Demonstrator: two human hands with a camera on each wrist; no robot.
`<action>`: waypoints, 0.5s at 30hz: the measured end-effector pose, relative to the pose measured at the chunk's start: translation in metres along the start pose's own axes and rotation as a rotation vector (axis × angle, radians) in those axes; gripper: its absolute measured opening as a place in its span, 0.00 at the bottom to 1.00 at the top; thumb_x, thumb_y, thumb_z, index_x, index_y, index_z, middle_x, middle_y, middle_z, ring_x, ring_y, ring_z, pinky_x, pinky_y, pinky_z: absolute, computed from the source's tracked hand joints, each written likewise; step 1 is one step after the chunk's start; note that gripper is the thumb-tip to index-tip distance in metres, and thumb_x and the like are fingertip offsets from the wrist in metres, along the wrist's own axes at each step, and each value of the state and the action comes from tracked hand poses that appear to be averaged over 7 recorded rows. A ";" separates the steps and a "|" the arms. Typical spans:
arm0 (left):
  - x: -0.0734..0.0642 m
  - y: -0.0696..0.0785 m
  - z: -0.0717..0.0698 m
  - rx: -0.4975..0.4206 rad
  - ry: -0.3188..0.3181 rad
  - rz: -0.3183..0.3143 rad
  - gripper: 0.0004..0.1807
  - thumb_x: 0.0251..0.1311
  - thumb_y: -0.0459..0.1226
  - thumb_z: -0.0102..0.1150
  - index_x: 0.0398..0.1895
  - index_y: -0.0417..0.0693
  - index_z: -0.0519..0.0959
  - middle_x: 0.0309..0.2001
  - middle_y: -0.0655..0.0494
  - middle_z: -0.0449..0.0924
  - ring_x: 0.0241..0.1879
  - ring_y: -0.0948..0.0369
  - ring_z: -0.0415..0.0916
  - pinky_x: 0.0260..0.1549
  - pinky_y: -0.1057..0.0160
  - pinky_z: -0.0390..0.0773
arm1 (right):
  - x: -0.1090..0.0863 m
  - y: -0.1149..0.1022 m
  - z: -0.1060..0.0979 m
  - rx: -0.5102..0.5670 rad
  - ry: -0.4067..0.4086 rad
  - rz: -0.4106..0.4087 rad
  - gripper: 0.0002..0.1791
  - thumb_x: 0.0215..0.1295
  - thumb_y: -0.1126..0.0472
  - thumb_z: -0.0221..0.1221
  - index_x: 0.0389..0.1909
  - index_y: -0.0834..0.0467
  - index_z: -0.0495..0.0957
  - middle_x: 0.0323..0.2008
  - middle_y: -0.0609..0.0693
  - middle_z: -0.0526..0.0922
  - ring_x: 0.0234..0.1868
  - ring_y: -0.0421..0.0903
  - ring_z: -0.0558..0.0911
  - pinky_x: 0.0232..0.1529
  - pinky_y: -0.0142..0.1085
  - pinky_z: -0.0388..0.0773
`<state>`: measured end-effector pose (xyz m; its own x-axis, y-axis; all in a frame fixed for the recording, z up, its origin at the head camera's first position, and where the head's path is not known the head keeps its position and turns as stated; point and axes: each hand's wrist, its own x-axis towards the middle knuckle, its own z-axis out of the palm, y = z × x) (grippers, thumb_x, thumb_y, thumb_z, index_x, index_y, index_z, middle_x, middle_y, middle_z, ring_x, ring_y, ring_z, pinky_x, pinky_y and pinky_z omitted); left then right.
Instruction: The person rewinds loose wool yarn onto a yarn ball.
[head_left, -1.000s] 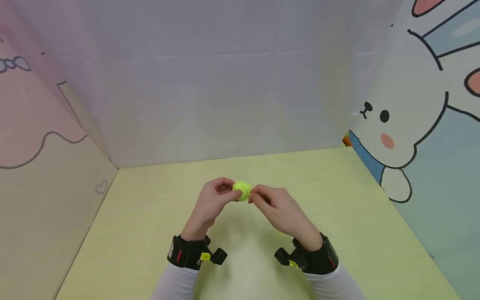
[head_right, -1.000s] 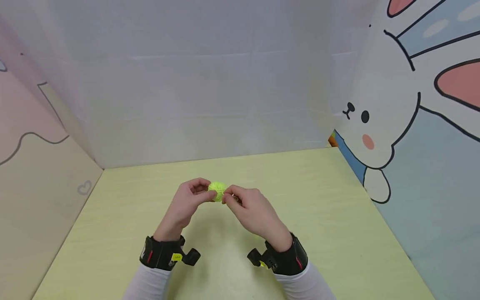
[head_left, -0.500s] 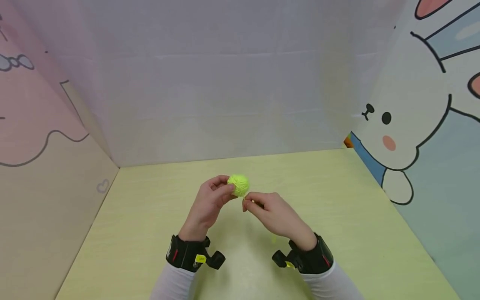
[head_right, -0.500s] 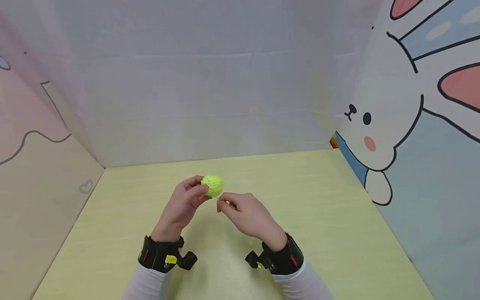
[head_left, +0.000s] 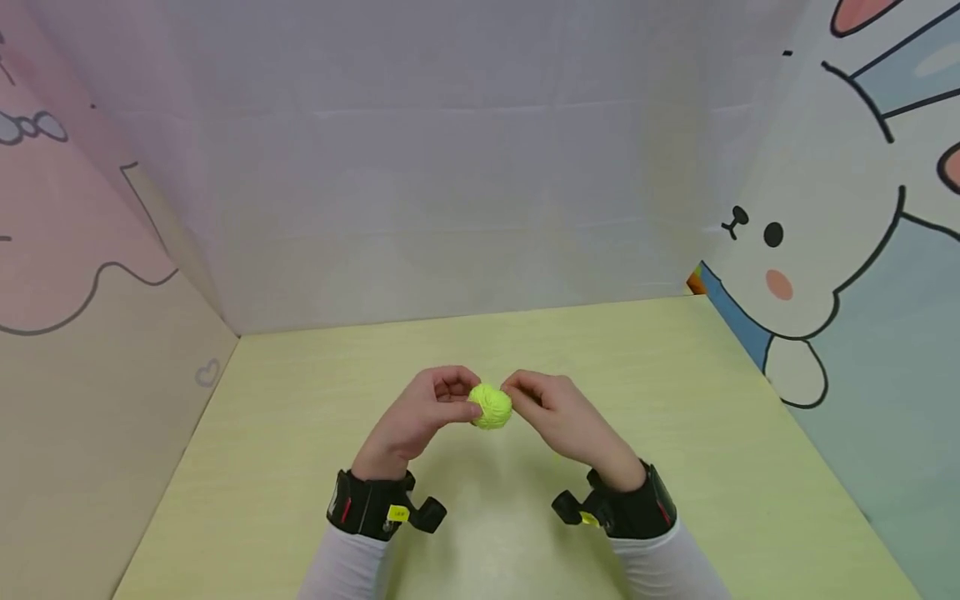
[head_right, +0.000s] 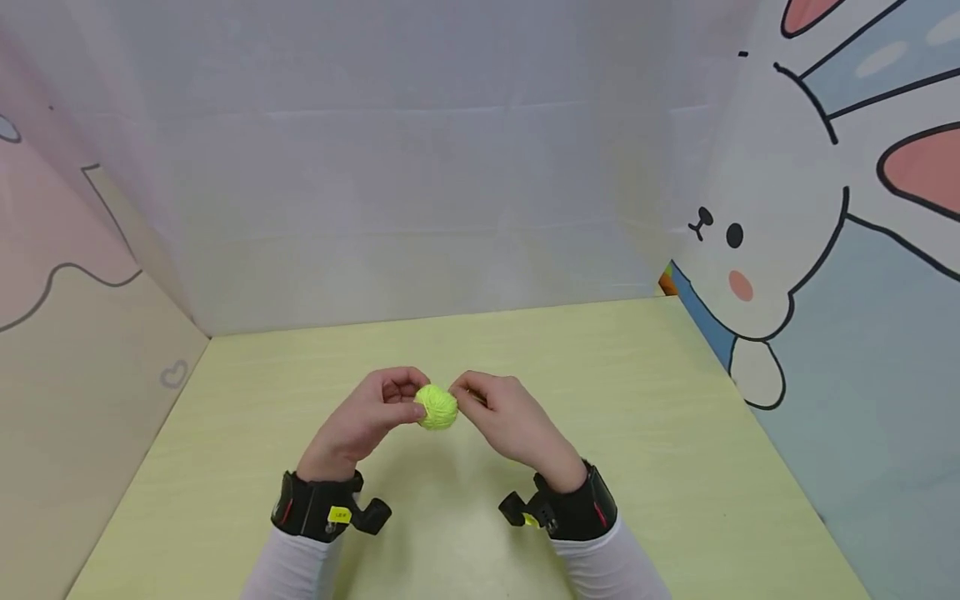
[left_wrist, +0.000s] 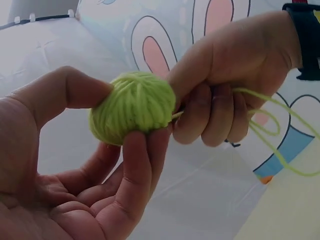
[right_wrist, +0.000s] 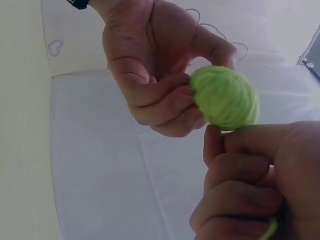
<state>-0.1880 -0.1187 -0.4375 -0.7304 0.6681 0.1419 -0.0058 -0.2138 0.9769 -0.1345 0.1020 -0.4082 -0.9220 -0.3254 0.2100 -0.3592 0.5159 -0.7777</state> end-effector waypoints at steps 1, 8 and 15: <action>-0.001 0.000 0.000 0.036 -0.009 -0.004 0.11 0.55 0.28 0.63 0.41 0.33 0.76 0.35 0.48 0.82 0.33 0.56 0.80 0.36 0.65 0.82 | -0.001 -0.001 -0.001 -0.003 0.003 0.003 0.09 0.77 0.57 0.51 0.39 0.47 0.80 0.19 0.44 0.67 0.18 0.40 0.61 0.22 0.33 0.60; -0.002 -0.004 0.002 0.295 0.104 -0.061 0.13 0.53 0.34 0.71 0.40 0.41 0.79 0.37 0.47 0.83 0.34 0.52 0.81 0.36 0.62 0.82 | -0.006 -0.009 -0.003 -0.042 0.023 0.017 0.09 0.78 0.55 0.50 0.39 0.47 0.79 0.18 0.44 0.64 0.16 0.40 0.59 0.21 0.33 0.59; 0.004 -0.011 0.002 0.322 0.376 -0.012 0.14 0.52 0.36 0.72 0.40 0.43 0.80 0.37 0.46 0.82 0.35 0.53 0.82 0.37 0.56 0.84 | -0.009 -0.017 0.004 -0.098 0.000 0.010 0.09 0.78 0.57 0.51 0.38 0.45 0.78 0.17 0.42 0.66 0.15 0.39 0.61 0.20 0.32 0.60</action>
<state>-0.1895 -0.1128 -0.4472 -0.9277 0.3534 0.1208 0.1524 0.0631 0.9863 -0.1194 0.0928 -0.3996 -0.9254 -0.3203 0.2026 -0.3629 0.5944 -0.7177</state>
